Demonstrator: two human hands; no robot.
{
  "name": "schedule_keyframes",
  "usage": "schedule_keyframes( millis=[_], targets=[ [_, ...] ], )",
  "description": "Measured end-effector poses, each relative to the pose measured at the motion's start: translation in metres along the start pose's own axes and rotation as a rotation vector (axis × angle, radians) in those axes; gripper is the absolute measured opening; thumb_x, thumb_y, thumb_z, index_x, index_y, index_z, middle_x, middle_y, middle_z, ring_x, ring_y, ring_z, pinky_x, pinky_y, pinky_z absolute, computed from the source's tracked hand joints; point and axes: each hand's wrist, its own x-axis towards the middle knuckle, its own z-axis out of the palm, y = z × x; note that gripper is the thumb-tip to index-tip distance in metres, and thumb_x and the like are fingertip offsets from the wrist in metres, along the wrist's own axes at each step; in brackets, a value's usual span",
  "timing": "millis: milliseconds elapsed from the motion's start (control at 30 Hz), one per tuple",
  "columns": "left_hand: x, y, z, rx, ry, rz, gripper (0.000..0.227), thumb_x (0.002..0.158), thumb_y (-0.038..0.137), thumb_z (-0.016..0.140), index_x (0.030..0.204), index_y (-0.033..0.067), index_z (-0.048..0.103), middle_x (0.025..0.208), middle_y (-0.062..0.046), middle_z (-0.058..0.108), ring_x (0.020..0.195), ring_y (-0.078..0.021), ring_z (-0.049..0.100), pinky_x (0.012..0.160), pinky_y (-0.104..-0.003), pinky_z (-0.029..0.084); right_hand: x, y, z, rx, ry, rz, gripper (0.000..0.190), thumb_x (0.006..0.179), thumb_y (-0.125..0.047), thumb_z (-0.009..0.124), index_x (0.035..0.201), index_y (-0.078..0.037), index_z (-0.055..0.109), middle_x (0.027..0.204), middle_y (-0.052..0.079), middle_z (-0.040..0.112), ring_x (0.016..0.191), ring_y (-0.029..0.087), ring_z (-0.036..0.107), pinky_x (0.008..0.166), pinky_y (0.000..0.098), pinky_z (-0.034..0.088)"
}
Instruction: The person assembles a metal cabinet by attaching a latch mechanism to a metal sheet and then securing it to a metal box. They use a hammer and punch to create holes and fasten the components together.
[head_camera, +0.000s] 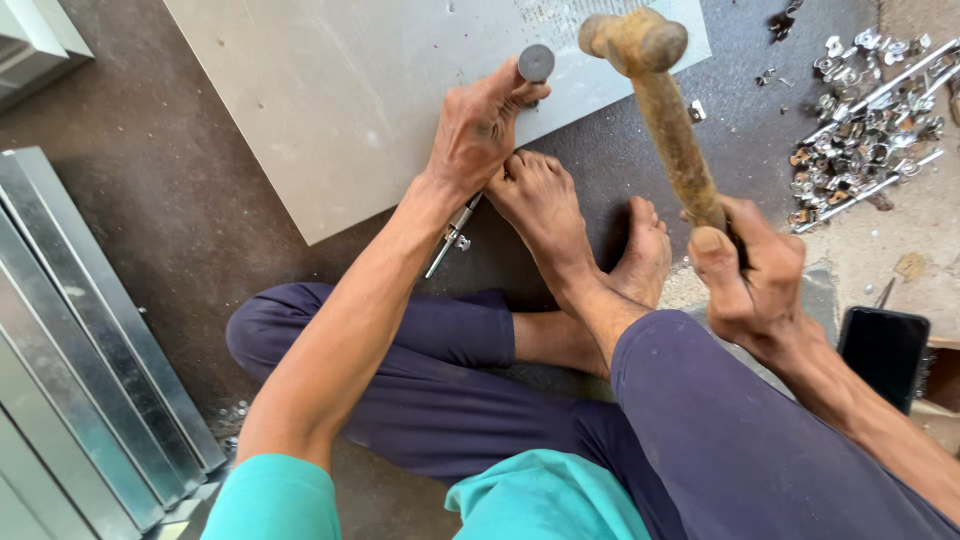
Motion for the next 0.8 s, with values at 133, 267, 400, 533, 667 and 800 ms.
schedule_keyframes(
  millis=[133, 267, 400, 533, 667, 800],
  targets=[
    [0.002, 0.001, 0.000, -0.014, -0.005, -0.006, 0.022, 0.103, 0.004, 0.068, 0.123, 0.0050, 0.061, 0.102, -0.011, 0.079, 0.098, -0.0213, 0.080, 0.083, -0.032, 0.065, 0.006, -0.006, -0.009, 0.058, 0.032, -0.083, 0.032, 0.110, -0.028, 0.046, 0.114, 0.001, 0.059, 0.066, 0.000, 0.058, 0.050, 0.004, 0.054, 0.044, 0.0226, 0.042],
    [-0.004, 0.002, 0.006, -0.004, -0.003, 0.021, 0.026, 0.100, 0.002, 0.068, 0.125, 0.0042, 0.062, 0.104, -0.012, 0.079, 0.100, -0.0226, 0.079, 0.085, -0.033, 0.063, 0.020, -0.019, -0.012, 0.148, 0.075, -0.211, 0.027, 0.109, -0.020, 0.046, 0.118, 0.005, 0.052, 0.069, 0.003, 0.055, 0.055, 0.007, 0.052, 0.053, 0.0269, 0.047],
    [-0.002, 0.000, -0.001, 0.055, -0.026, 0.016, 0.022, 0.101, 0.001, 0.069, 0.122, 0.0040, 0.062, 0.105, -0.010, 0.079, 0.100, -0.0217, 0.079, 0.084, -0.032, 0.065, 0.026, -0.022, 0.001, -0.013, -0.090, -0.080, 0.029, 0.104, -0.012, 0.054, 0.123, 0.010, 0.057, 0.072, 0.009, 0.057, 0.060, 0.012, 0.054, 0.056, 0.0333, 0.046],
    [-0.009, -0.015, 0.010, -0.093, -0.014, -0.001, 0.024, 0.101, -0.006, 0.062, 0.124, 0.0029, 0.062, 0.110, -0.009, 0.078, 0.102, -0.0203, 0.080, 0.087, -0.033, 0.064, 0.003, -0.004, 0.006, 0.117, 0.122, -0.114, 0.019, 0.110, -0.012, 0.049, 0.114, 0.004, 0.060, 0.078, 0.008, 0.064, 0.056, 0.011, 0.055, 0.054, 0.0301, 0.047],
    [-0.010, -0.016, 0.011, 0.042, -0.005, 0.034, 0.022, 0.100, -0.005, 0.068, 0.121, 0.0025, 0.066, 0.103, -0.009, 0.079, 0.096, -0.0189, 0.079, 0.082, -0.031, 0.067, 0.003, 0.010, 0.008, -0.009, -0.029, -0.096, 0.027, 0.112, -0.018, 0.049, 0.116, 0.007, 0.058, 0.079, 0.013, 0.060, 0.062, 0.017, 0.054, 0.056, 0.0318, 0.043],
    [-0.018, -0.009, -0.038, 0.197, 0.240, -0.319, 0.046, 0.104, -0.005, 0.044, 0.149, -0.0085, 0.048, 0.153, -0.020, 0.059, 0.069, -0.0205, 0.052, 0.060, -0.028, 0.049, 0.067, 0.032, 0.019, -0.081, 0.048, 0.054, 0.038, 0.116, -0.028, 0.045, 0.090, -0.003, 0.059, 0.066, 0.005, 0.057, 0.046, 0.015, 0.052, 0.041, 0.0291, 0.039]
  ],
)
